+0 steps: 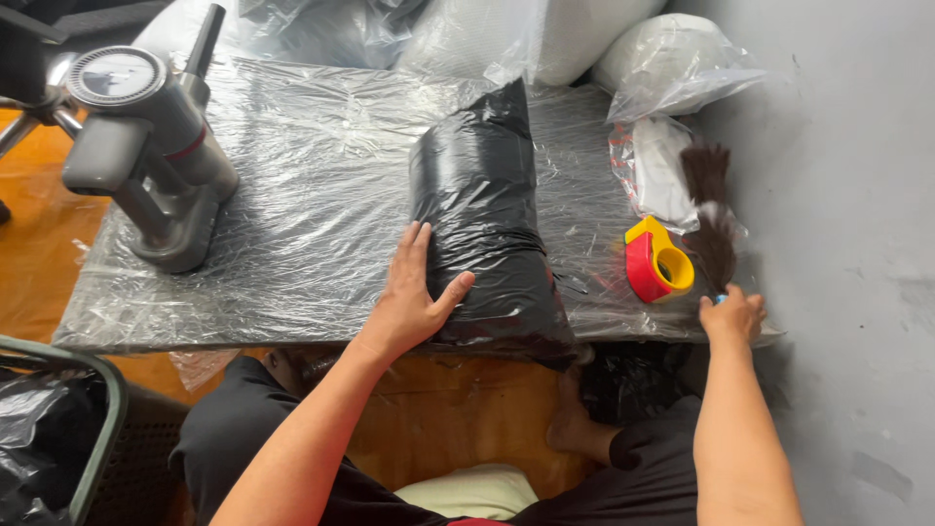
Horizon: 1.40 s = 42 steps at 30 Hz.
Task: The person wraps a cushion in plastic and uses a vacuum cleaner hose to remove air from the bag.
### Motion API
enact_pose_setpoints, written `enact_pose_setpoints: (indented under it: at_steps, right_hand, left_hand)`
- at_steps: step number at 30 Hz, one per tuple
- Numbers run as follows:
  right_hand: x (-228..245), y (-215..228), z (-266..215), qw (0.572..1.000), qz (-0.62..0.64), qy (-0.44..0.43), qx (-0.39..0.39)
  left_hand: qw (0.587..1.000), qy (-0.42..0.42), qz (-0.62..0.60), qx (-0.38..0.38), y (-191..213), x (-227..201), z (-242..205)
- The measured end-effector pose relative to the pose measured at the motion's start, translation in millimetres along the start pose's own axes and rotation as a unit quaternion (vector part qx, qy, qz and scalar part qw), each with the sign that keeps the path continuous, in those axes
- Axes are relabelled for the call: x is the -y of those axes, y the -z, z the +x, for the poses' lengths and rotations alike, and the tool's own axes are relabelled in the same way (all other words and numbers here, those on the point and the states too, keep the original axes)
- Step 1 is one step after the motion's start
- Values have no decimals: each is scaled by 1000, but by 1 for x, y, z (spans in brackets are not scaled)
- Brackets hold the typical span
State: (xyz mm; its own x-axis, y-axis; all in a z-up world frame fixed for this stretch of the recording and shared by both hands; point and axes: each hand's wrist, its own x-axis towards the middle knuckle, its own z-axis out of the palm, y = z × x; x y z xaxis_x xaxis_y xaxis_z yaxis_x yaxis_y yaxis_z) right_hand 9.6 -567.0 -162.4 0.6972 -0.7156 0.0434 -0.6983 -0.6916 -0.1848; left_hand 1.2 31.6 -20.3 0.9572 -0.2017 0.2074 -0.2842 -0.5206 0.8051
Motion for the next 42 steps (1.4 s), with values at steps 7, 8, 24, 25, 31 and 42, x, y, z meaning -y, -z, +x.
enact_pose_setpoints:
  at_steps: [7,8,24,25,31,42]
  right_hand:
    - [4,12,16,993,61,-99,-22]
    - [3,23,18,994,68,-73,-43]
    - [162,117,-139,887,126,442,-54]
    - [166,105,-132,888,128,438,-55]
    - [190,71,-176,918,252,300,59]
    - [220,30,-226,880,305,258,256]
  left_hand:
    - [983,142,-6,113,23,-32,-1]
    - [984,141,-9,113,22,-32,0]
    - [976,131,68,160,44,-5,5]
    - [976,129,71,162,52,-7,5]
    - [964,161,62,204,88,-7,2]
    - [965,-169,193,51,51,-21,8]
